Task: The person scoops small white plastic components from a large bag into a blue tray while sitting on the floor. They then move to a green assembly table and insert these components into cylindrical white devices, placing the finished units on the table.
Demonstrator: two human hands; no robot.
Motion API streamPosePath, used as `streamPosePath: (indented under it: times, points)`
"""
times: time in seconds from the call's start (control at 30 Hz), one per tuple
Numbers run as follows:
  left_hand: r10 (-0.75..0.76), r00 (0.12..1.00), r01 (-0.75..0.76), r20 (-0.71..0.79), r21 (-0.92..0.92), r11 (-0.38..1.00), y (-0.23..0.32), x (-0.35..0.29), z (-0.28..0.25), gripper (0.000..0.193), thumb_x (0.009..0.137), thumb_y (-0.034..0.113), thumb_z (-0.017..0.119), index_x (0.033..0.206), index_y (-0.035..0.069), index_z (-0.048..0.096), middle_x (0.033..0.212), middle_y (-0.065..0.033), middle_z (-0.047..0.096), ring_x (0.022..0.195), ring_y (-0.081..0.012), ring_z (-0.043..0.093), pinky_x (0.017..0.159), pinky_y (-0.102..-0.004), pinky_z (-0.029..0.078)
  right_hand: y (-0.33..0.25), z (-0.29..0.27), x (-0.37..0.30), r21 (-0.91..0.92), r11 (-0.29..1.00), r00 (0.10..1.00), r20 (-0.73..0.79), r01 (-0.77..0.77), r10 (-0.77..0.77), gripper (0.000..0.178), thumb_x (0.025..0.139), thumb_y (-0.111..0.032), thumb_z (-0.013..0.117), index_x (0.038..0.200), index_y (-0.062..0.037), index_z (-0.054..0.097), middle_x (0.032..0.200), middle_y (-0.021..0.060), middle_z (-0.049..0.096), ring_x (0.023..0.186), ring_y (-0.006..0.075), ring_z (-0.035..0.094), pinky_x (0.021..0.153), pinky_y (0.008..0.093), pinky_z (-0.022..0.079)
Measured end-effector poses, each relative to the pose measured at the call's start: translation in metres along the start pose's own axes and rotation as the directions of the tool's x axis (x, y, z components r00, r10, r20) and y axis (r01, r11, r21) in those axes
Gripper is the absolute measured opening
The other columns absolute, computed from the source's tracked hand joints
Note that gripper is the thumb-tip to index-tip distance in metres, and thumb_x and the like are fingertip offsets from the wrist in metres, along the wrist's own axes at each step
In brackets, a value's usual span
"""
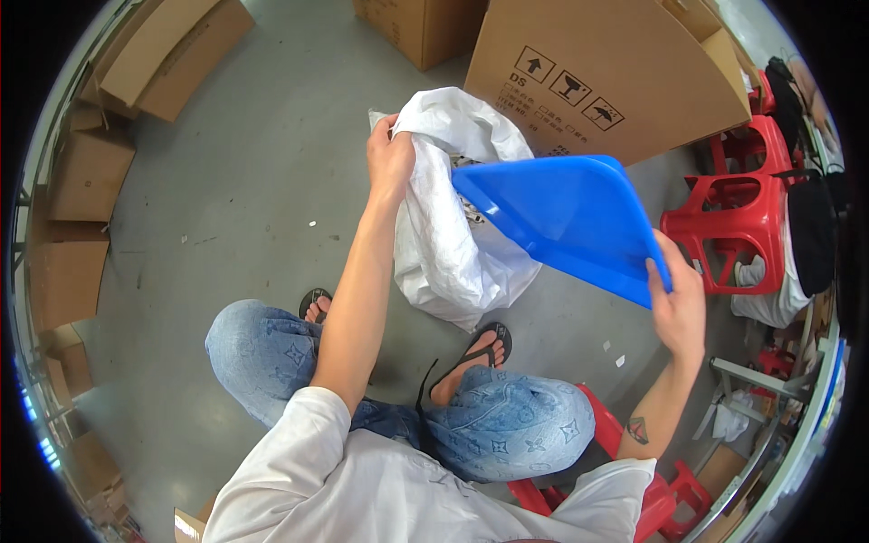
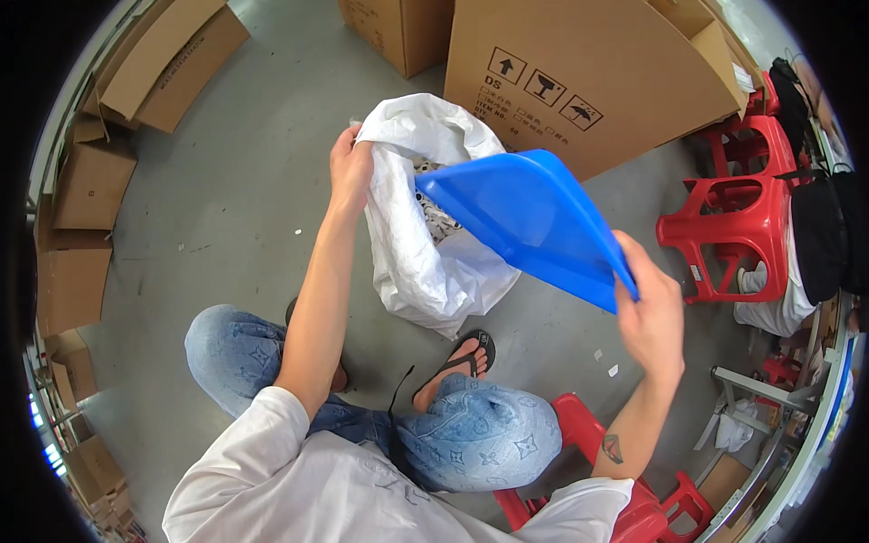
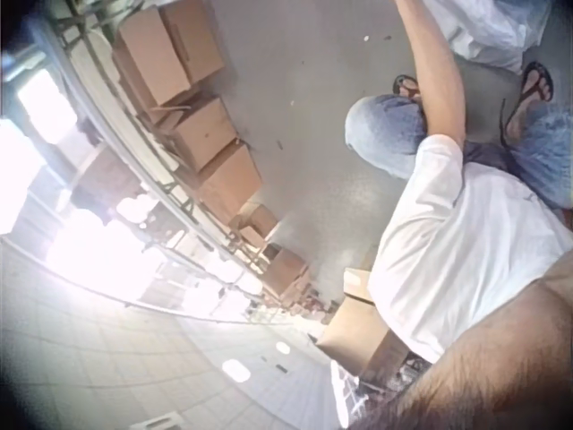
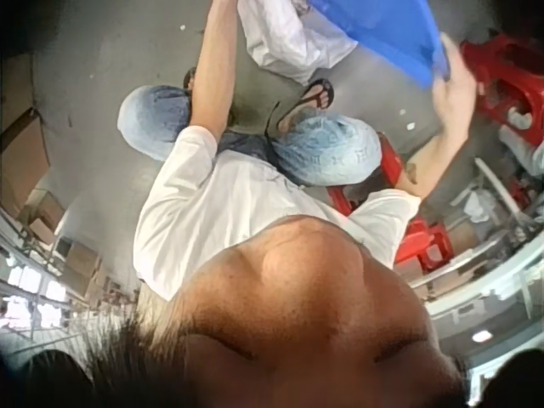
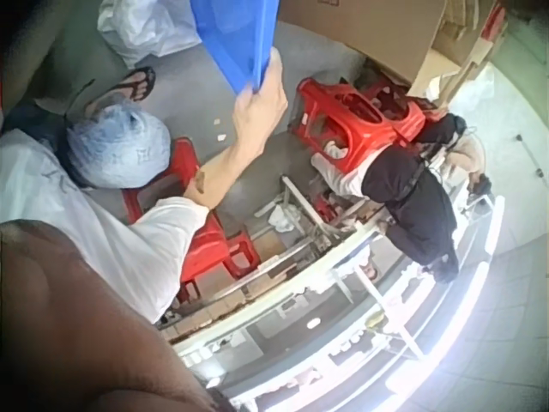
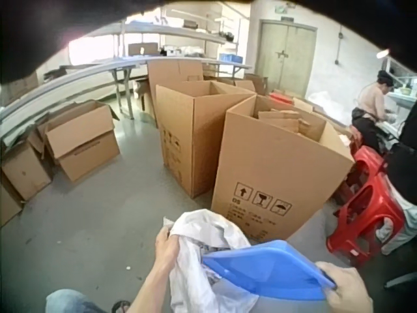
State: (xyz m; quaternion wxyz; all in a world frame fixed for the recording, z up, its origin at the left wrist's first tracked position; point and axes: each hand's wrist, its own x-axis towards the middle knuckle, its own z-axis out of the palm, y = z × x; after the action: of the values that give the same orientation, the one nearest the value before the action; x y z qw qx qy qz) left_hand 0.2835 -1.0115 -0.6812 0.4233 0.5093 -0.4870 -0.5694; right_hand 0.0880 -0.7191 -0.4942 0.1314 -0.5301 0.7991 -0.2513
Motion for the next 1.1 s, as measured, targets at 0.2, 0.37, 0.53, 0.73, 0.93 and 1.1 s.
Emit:
streamPosePath:
  times: [0.2,0.37,0.53,0.73,0.93,1.1]
  points:
    - [0.048,0.997,-0.053,0.06,0.092,0.994,0.02,-0.008,0.0,0.029,0.084,0.008,0.054,0.109,-0.003,0.063,0.099,-0.0133,0.067,0.088,-0.0201,0.062,0.079,-0.0294,0.047,-0.007,0.022,0.024,-0.013,0.998,0.994,-0.083,0.069,-0.07,0.046,0.075,0.007,0.051,0.119,-0.0054,0.058,0.103,0.0182,0.066,0.096,0.0348,0.065,0.082,0.0365,0.051]
    - [0.132,0.977,-0.144,0.166,0.059,0.988,0.042,-0.006,0.008,0.029,0.085,0.002,0.054,0.111,-0.005,0.063,0.099,-0.011,0.068,0.086,-0.0157,0.064,0.076,-0.027,0.05,-0.011,0.045,0.045,-0.004,0.997,0.976,-0.206,0.073,-0.072,0.043,0.074,0.006,0.052,0.114,-0.006,0.06,0.1,0.0168,0.066,0.091,0.0366,0.064,0.079,0.0367,0.051]
    - [0.121,0.95,-0.139,0.289,0.042,0.989,0.1,-0.013,0.019,0.031,0.079,0.002,0.053,0.105,-0.005,0.067,0.092,-0.0134,0.07,0.084,-0.0183,0.065,0.076,-0.0287,0.05,-0.023,0.031,0.016,-0.034,0.99,0.92,-0.367,0.135,-0.138,0.045,0.067,0.012,0.052,0.108,-0.003,0.064,0.093,0.0154,0.068,0.083,0.034,0.067,0.075,0.0344,0.052]
    - [0.134,0.909,-0.213,0.395,0.164,0.963,0.1,-0.002,0.036,0.03,0.079,0.004,0.055,0.105,-0.004,0.068,0.094,-0.0136,0.069,0.086,-0.0172,0.064,0.076,-0.0292,0.05,0.007,0.099,0.008,0.018,0.988,0.948,-0.285,0.152,-0.14,0.055,0.066,0.016,0.047,0.116,-0.0036,0.057,0.11,0.0187,0.064,0.102,0.0368,0.062,0.088,0.0408,0.049]
    - [0.121,0.986,-0.136,0.113,0.134,0.982,0.046,-0.005,0.009,0.053,0.074,0.013,0.071,0.124,0.001,0.054,0.112,-0.0154,0.06,0.095,-0.0234,0.06,0.084,-0.0352,0.048,0.021,0.142,0.042,0.108,0.99,0.989,-0.126,0.096,-0.082,0.056,0.068,0.014,0.05,0.121,-0.0054,0.056,0.11,0.017,0.064,0.1,0.0374,0.062,0.084,0.0406,0.051]
    - [0.062,0.997,-0.071,0.046,0.216,0.974,-0.021,-0.092,-0.006,0.09,0.067,0.022,0.08,0.14,0.001,0.031,0.129,-0.0213,0.047,0.12,-0.03,0.047,0.101,-0.0418,0.039,0.034,0.13,0.043,-0.115,0.966,0.905,-0.339,0.232,-0.258,0.053,0.064,0.012,0.055,0.114,-0.0054,0.062,0.103,0.0135,0.067,0.089,0.0337,0.066,0.076,0.0401,0.054]
